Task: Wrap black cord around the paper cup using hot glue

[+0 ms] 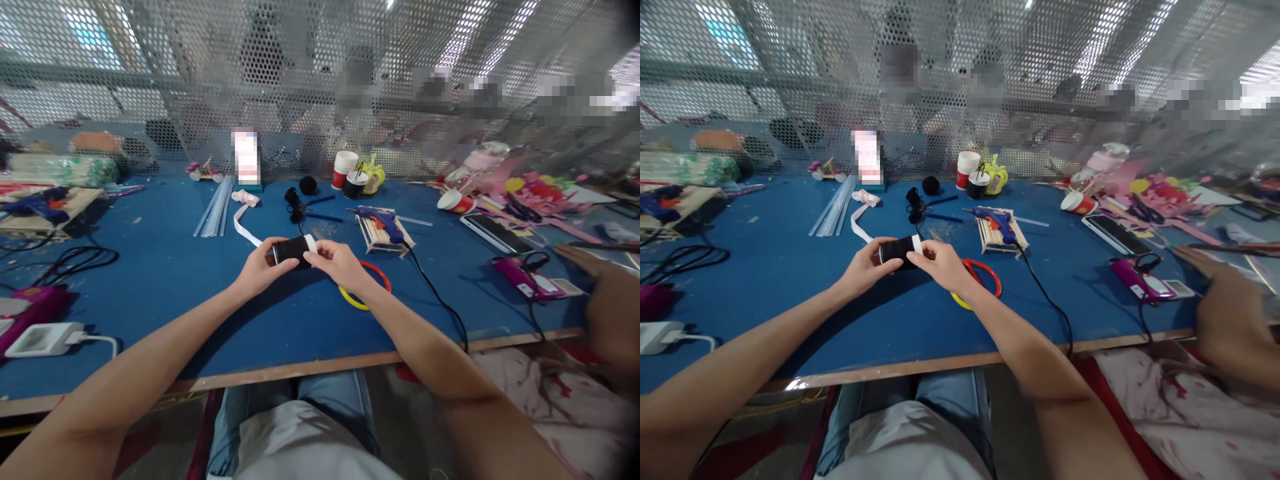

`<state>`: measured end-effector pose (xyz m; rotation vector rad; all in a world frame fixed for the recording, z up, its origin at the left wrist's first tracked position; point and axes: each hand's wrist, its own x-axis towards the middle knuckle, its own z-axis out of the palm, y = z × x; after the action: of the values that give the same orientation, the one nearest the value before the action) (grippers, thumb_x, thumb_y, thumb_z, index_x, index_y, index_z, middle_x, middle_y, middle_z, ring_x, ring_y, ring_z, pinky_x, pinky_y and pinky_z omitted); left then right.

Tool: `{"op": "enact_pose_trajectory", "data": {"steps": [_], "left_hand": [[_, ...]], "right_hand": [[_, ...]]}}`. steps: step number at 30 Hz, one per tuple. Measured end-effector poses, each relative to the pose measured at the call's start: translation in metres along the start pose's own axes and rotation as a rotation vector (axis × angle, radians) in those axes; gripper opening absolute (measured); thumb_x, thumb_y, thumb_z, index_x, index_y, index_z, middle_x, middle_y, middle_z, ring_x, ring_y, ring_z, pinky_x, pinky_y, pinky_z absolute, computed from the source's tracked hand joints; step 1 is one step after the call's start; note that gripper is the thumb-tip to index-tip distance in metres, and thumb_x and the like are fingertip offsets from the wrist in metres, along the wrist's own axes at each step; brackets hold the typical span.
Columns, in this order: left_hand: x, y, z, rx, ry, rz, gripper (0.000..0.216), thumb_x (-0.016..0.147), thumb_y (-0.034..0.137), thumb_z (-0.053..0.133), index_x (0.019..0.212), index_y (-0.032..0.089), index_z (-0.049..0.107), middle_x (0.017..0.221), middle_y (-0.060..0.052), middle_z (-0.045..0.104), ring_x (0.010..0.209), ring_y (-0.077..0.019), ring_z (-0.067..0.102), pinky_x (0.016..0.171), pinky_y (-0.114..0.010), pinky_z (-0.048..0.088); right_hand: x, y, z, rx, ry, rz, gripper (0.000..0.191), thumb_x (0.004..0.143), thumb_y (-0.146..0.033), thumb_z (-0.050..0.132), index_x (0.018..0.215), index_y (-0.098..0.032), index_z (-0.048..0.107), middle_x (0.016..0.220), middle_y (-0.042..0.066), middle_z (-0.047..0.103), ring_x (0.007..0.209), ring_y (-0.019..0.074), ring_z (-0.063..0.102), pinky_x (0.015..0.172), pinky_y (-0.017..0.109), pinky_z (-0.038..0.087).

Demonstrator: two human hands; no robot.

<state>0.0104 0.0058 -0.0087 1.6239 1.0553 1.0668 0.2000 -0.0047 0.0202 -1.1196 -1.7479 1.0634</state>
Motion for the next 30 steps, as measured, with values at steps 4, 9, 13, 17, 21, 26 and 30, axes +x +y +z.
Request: {"op": "enact_pose_trajectory", "data": {"steps": [4,9,13,17,21,26,30], "left_hand": [[-0.0007,-0.0025,0.0003,0.064,0.003,0.032,0.056,0.067,0.041,0.069,0.112,0.017,0.047,0.089,-0.003,0.06,0.07,-0.0145,0.06,0.065,-0.029,0.051],[-0.0017,-0.0028,0.0026,0.034,0.005,0.075,0.061,0.066,0.039,0.07,0.117,0.017,0.044,0.095,-0.005,0.059,0.082,-0.0179,0.06,0.074,-0.033,0.051],[-0.0001,-0.0012,0.0025,-0.154,-0.02,0.033,0.064,0.071,0.038,0.066,0.123,0.016,0.037,0.099,-0.007,0.059,0.087,-0.0179,0.06,0.074,-0.031,0.052],[0.0019,-0.0027,0.0009,-0.164,-0.033,0.018,0.056,0.073,0.038,0.064,0.119,0.016,0.042,0.102,-0.009,0.059,0.08,-0.0161,0.061,0.068,-0.029,0.052],[0.0009,-0.0067,0.0019,-0.106,-0.059,0.079,0.062,0.07,0.033,0.068,0.123,0.018,0.039,0.107,-0.009,0.059,0.09,-0.0195,0.061,0.078,-0.034,0.052],[-0.0021,-0.007,0.0049,-0.009,-0.045,0.137,0.065,0.069,0.031,0.069,0.125,0.018,0.038,0.115,-0.011,0.055,0.097,-0.0218,0.059,0.084,-0.038,0.05],[-0.0015,-0.0045,0.003,-0.018,-0.026,0.109,0.067,0.07,0.033,0.068,0.126,0.016,0.036,0.113,-0.012,0.054,0.093,-0.0205,0.06,0.082,-0.036,0.05]], "right_hand": [[-0.0003,0.0021,0.0017,-0.071,0.034,0.003,0.028,0.076,-0.043,0.056,0.079,-0.015,0.057,0.067,-0.001,0.052,0.061,0.0101,0.045,0.058,0.024,0.036],[0.0001,0.0029,0.0017,-0.1,0.051,0.0,0.024,0.077,-0.04,0.056,0.078,-0.016,0.057,0.065,-0.002,0.051,0.059,0.0094,0.043,0.058,0.024,0.036],[-0.0006,0.0046,0.0007,-0.051,0.081,-0.019,0.023,0.076,-0.038,0.057,0.079,-0.016,0.057,0.07,0.0,0.054,0.063,0.0105,0.047,0.062,0.025,0.039],[-0.0013,0.0062,-0.0015,-0.057,0.043,-0.013,0.024,0.076,-0.039,0.058,0.084,-0.016,0.059,0.075,0.002,0.058,0.068,0.0125,0.052,0.065,0.026,0.041],[-0.0007,0.0052,-0.0037,-0.06,-0.017,0.026,0.032,0.074,-0.041,0.06,0.094,-0.015,0.06,0.084,0.004,0.062,0.076,0.0157,0.056,0.071,0.029,0.044],[-0.0023,0.0015,-0.0042,-0.078,-0.003,0.039,0.03,0.075,-0.038,0.06,0.091,-0.014,0.062,0.08,0.003,0.063,0.074,0.0158,0.057,0.07,0.029,0.045],[-0.0049,0.0,-0.0027,-0.16,0.034,-0.006,0.025,0.075,-0.035,0.06,0.09,-0.015,0.063,0.079,0.003,0.064,0.074,0.0156,0.056,0.07,0.029,0.044]]}}
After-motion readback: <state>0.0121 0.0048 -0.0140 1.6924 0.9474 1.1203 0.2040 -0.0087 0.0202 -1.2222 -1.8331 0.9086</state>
